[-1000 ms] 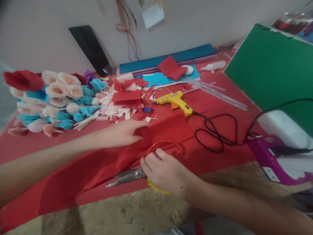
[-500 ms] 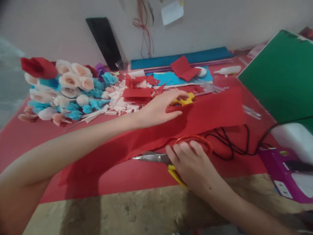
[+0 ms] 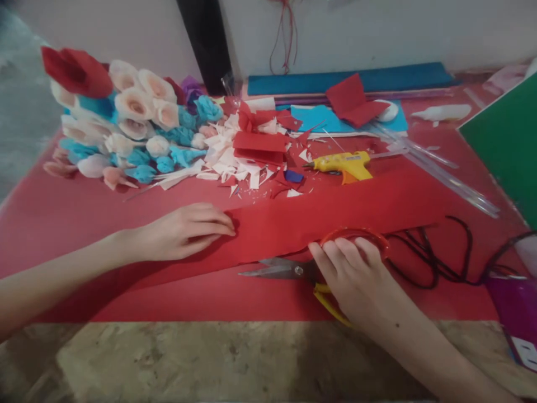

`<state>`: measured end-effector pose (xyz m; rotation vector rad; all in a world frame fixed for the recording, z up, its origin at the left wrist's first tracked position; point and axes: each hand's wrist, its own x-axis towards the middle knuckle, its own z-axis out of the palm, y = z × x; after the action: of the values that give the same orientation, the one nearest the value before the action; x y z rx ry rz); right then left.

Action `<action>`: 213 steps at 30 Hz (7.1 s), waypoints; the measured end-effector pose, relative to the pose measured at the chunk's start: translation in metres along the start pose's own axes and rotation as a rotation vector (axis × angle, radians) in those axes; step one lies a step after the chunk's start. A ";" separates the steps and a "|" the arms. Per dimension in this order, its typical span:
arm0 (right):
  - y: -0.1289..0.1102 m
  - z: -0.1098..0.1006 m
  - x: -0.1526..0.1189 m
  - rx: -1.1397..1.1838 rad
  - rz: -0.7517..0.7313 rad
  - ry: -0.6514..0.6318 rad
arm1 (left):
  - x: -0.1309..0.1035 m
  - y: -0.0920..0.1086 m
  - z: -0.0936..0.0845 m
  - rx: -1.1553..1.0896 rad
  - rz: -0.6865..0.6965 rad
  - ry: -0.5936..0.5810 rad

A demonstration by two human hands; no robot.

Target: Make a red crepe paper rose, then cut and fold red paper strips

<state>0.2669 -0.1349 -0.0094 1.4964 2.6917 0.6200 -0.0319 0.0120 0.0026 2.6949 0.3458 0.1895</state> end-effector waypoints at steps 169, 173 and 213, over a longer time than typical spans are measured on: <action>-0.034 -0.027 0.061 -0.059 -0.361 -0.124 | -0.011 0.012 0.031 0.258 0.013 0.131; -0.036 -0.025 0.065 -0.035 -0.374 -0.078 | -0.011 0.011 0.032 0.258 0.027 0.147; -0.050 -0.023 0.080 0.084 -0.399 -0.024 | -0.010 0.010 0.031 0.208 -0.010 0.129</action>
<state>0.1777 -0.1011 0.0101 0.9224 2.9040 0.4689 -0.0339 -0.0116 -0.0223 2.8926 0.4398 0.3434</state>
